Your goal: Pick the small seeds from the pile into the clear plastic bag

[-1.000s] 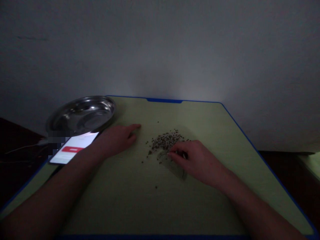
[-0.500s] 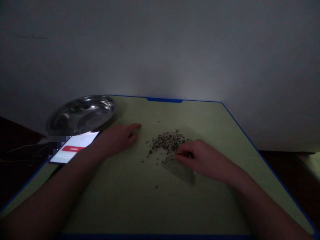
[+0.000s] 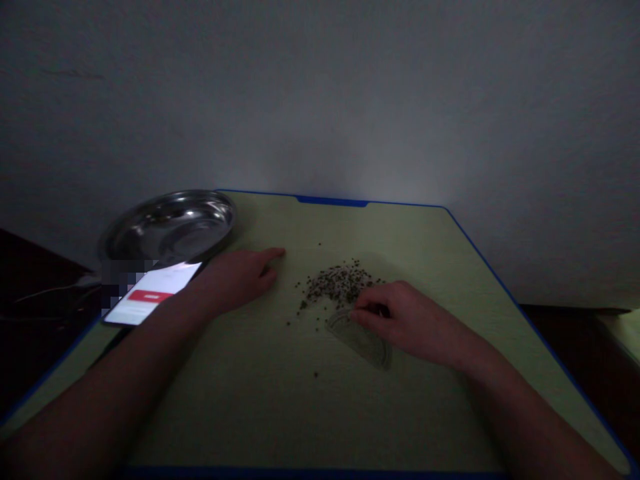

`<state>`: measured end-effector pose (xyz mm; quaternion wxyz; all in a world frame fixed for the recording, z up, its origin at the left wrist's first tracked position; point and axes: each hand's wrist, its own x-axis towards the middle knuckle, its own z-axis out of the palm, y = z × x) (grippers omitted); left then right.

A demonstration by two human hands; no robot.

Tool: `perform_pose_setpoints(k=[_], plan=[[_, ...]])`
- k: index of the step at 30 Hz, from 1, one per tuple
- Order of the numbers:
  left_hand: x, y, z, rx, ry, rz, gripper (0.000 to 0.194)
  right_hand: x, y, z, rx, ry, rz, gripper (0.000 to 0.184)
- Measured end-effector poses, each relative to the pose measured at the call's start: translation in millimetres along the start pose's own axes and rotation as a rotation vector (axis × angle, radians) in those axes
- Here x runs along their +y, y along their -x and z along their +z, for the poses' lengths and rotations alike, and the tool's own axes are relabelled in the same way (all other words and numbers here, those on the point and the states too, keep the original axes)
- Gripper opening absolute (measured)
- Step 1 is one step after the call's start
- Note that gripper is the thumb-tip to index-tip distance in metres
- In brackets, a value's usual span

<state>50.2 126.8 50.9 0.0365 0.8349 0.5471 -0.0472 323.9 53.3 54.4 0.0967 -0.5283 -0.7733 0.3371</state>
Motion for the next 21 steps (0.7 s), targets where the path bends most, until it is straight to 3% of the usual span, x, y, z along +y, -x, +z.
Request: perform_pose_setpoints(k=[6, 12, 21], plan=[[-0.4, 0.8, -0.8, 0.011, -0.006, 0.006, 0.051, 4.3, -0.8, -5.1, 0.122, 0.018, 0.006, 0.032], [0.2, 1.2, -1.4, 0.005, -0.005, 0.005, 0.051, -2.5, -5.2, 3.5, 0.208, 0.01, -0.004, 0.031], [0.2, 1.7, -1.1, 0.012, -0.012, 0.003, 0.051, -7.3, -8.3, 6.1, 0.187, 0.014, -0.01, 0.029]])
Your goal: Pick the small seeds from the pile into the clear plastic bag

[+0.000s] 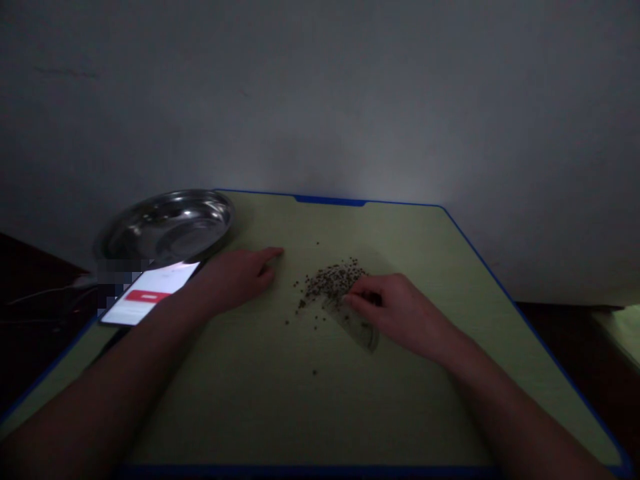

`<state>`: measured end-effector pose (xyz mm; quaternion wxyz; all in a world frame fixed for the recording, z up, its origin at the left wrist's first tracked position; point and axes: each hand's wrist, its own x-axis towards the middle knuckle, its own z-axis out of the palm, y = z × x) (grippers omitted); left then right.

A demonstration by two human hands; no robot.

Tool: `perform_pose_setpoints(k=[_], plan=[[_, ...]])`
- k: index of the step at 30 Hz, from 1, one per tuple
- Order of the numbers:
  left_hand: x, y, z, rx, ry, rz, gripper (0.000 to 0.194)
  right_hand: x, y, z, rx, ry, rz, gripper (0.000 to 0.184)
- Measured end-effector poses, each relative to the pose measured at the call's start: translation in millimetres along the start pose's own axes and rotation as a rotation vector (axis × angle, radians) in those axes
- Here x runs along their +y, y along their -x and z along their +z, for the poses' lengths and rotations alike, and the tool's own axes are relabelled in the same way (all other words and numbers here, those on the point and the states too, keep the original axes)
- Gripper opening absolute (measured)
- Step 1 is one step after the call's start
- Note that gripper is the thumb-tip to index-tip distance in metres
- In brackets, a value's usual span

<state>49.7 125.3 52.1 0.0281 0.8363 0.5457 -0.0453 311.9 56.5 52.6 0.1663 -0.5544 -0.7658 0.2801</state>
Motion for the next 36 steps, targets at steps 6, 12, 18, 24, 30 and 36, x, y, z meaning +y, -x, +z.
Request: perform_pose_setpoints(k=[6, 12, 18, 24, 30, 36], plan=[[0.1, -0.6, 0.6, -0.003, 0.001, 0.003, 0.051, -0.2, 2.0, -1.3, -0.043, 0.0, -0.026, 0.029], [-0.3, -1.5, 1.1, -0.003, 0.003, 0.004, 0.051, -1.5, 2.8, -2.8, -0.049, -0.022, 0.001, 0.031], [-0.6, -0.7, 0.6, -0.003, -0.001, 0.008, 0.051, 2.5, 2.8, -3.6, -0.088, -0.018, -0.009, 0.032], [0.9, -0.4, -1.2, -0.015, -0.004, -0.004, 0.05, 4.8, 2.3, -2.8, -0.083, -0.011, 0.004, 0.03], [0.7, -0.9, -0.4, -0.011, 0.008, 0.001, 0.049, 4.3, 1.7, -2.9, -0.07, 0.023, -0.005, 0.03], [0.7, -0.1, -0.2, 0.005, 0.005, 0.007, 0.051, 0.1, -1.9, 2.5, -0.029, 0.047, -0.041, 0.028]])
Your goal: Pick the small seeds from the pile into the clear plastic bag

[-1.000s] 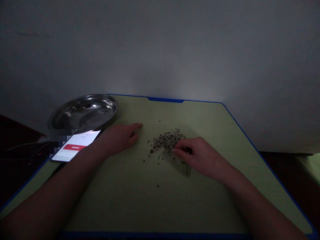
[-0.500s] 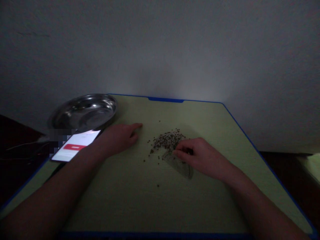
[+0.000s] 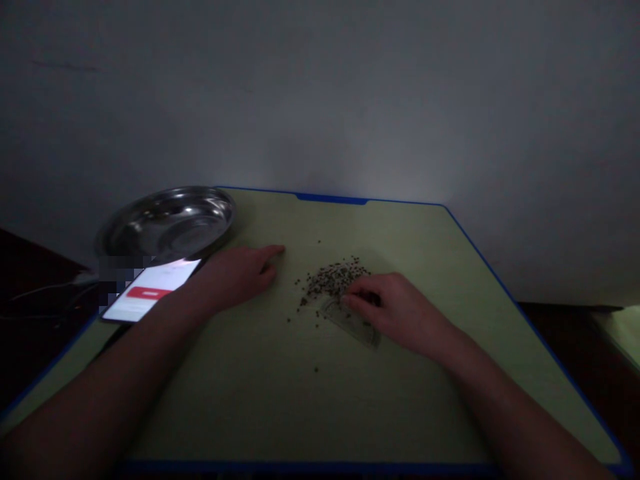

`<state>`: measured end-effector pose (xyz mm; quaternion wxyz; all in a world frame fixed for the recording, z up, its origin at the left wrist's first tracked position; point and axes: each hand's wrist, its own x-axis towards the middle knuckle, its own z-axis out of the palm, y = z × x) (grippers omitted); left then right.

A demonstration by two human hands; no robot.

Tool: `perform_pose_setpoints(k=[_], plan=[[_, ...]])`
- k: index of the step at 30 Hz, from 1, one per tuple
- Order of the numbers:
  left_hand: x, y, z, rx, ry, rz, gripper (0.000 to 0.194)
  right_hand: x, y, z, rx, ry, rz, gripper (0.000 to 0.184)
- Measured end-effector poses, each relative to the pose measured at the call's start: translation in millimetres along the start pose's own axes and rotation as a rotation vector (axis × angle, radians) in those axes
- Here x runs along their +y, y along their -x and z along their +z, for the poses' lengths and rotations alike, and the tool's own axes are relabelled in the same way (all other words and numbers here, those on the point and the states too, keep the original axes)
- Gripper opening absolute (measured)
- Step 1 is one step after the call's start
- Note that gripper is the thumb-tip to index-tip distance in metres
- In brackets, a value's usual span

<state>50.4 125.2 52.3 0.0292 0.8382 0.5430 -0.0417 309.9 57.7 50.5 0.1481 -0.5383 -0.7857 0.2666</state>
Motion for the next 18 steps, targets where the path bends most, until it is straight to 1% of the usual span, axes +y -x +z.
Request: perform_pose_setpoints(k=[4, 8, 10, 13, 16, 18], plan=[[-0.4, -0.6, 0.5, 0.001, -0.007, 0.002, 0.051, -3.7, -3.1, 6.3, 0.026, -0.005, -0.026, 0.024], [-0.8, -0.8, 0.9, -0.005, -0.004, 0.003, 0.051, -7.2, -2.7, 8.8, -0.018, -0.012, -0.115, 0.021], [-0.7, -0.5, 1.1, 0.002, -0.003, 0.006, 0.051, -7.9, -1.9, 8.7, -0.029, -0.007, -0.131, 0.022], [0.0, -0.2, 1.1, 0.001, -0.007, 0.001, 0.051, -8.3, -1.7, 10.0, 0.001, 0.009, -0.138, 0.022], [0.9, -0.4, 0.8, -0.011, -0.018, -0.007, 0.051, -11.3, -2.3, 15.4, 0.035, 0.046, -0.186, 0.02], [1.2, -0.6, 0.7, -0.013, -0.024, -0.007, 0.051, -15.7, -2.2, 21.0, 0.034, 0.078, -0.22, 0.019]])
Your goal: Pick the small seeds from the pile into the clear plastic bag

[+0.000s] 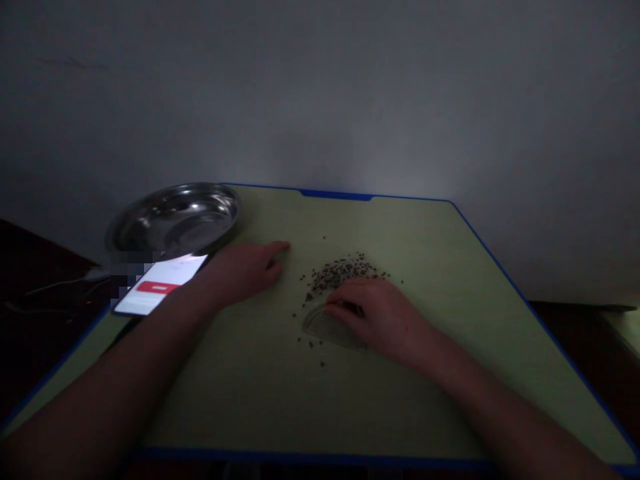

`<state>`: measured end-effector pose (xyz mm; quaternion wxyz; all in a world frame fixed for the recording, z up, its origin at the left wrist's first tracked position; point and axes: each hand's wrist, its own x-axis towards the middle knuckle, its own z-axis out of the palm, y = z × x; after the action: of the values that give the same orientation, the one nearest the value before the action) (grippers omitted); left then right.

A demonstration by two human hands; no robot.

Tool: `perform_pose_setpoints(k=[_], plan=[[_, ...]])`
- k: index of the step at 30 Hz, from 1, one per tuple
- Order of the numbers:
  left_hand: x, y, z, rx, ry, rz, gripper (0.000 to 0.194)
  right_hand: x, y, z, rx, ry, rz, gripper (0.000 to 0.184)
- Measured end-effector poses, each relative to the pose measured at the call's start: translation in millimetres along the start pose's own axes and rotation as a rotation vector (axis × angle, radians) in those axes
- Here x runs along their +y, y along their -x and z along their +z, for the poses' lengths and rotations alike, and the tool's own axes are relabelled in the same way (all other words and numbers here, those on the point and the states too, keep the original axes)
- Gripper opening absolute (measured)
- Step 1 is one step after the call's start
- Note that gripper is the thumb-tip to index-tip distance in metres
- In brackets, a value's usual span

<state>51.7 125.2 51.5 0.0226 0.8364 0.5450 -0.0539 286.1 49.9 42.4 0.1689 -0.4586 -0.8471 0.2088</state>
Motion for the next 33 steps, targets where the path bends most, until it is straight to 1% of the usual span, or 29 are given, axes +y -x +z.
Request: perform_pose_setpoints(k=[4, 7, 10, 13, 16, 19, 22, 25, 29, 33], plan=[[-0.1, -0.7, 0.6, 0.014, 0.005, 0.012, 0.051, -10.4, 0.6, 8.3, -0.039, 0.024, -0.079, 0.021], [-0.6, -0.7, 1.2, 0.019, 0.008, 0.011, 0.051, -12.6, 1.7, 9.2, -0.068, 0.014, -0.119, 0.022], [-0.9, -0.3, 1.1, 0.02, 0.009, 0.008, 0.051, -11.4, 1.1, 8.2, -0.038, 0.05, -0.102, 0.022], [-0.4, -0.2, 0.4, 0.012, 0.007, -0.002, 0.051, -14.3, -2.3, 9.9, -0.021, 0.126, -0.133, 0.023], [0.3, -0.8, -0.4, 0.014, 0.016, 0.002, 0.051, -25.1, -7.7, 14.1, -0.07, 0.201, -0.132, 0.022], [0.3, -1.1, -0.4, 0.017, 0.016, 0.01, 0.051, -37.8, -13.0, 17.7, -0.134, 0.231, -0.134, 0.022], [-0.1, -0.6, -0.2, 0.017, 0.015, 0.008, 0.051, -45.8, -15.0, 19.6, -0.195, 0.177, -0.166, 0.021], [-0.1, 0.2, -0.2, 0.021, 0.016, 0.012, 0.05, -49.4, -11.2, 21.2, -0.27, 0.059, -0.18, 0.019], [0.2, 0.7, -0.5, 0.019, 0.014, 0.012, 0.051, -53.7, -1.5, 22.1, -0.371, -0.094, -0.168, 0.018], [-0.4, 0.6, -0.5, 0.017, 0.015, 0.008, 0.051, -57.3, 4.9, 18.7, -0.428, -0.129, -0.136, 0.021]])
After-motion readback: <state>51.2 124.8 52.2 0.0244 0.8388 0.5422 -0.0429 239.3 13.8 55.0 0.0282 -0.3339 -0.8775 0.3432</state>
